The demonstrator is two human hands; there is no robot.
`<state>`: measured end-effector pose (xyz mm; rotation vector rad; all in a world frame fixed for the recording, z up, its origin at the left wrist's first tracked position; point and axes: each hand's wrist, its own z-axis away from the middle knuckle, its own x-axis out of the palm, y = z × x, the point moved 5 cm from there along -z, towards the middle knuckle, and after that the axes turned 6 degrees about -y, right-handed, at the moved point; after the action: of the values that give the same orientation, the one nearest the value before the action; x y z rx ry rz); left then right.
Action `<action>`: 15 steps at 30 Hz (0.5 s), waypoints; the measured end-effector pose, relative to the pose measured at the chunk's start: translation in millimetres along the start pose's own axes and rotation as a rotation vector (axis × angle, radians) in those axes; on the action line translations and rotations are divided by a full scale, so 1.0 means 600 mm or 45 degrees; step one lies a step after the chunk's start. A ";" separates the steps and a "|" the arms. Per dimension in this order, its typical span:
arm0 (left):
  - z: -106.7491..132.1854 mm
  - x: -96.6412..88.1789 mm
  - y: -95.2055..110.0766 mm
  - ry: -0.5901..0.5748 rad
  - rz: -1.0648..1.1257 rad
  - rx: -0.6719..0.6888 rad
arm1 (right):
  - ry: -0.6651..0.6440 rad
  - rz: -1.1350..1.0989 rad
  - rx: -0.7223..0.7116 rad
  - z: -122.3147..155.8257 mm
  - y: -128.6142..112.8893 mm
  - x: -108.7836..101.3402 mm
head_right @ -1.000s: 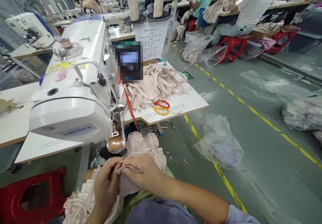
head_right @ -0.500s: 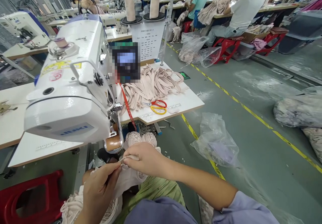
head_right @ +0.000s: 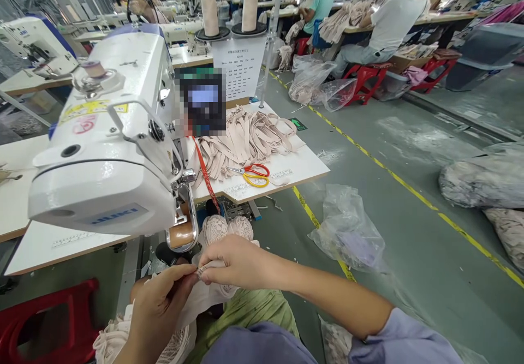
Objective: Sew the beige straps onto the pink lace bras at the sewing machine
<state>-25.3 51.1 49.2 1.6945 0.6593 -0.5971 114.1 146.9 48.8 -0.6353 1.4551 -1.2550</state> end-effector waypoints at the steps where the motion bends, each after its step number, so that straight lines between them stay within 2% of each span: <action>1: -0.002 -0.001 -0.002 -0.011 -0.009 -0.001 | 0.007 0.028 -0.011 0.000 0.000 0.001; 7: -0.016 0.006 -0.003 -0.314 -0.158 0.074 | -0.009 0.013 0.002 0.000 0.005 0.006; 9: -0.016 0.006 -0.001 -0.283 -0.281 0.116 | 0.024 0.006 -0.002 0.002 0.004 0.008; 12: -0.010 0.008 0.005 -0.178 -0.435 0.148 | 0.193 0.156 -0.101 0.006 -0.008 0.008; 15: -0.009 0.007 0.007 -0.114 -0.392 0.044 | 0.327 0.329 -0.204 -0.002 -0.022 0.003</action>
<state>-19.2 55.8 50.5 1.5989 0.8565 -0.9004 109.3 142.1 60.2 -0.3831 1.8018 -1.0521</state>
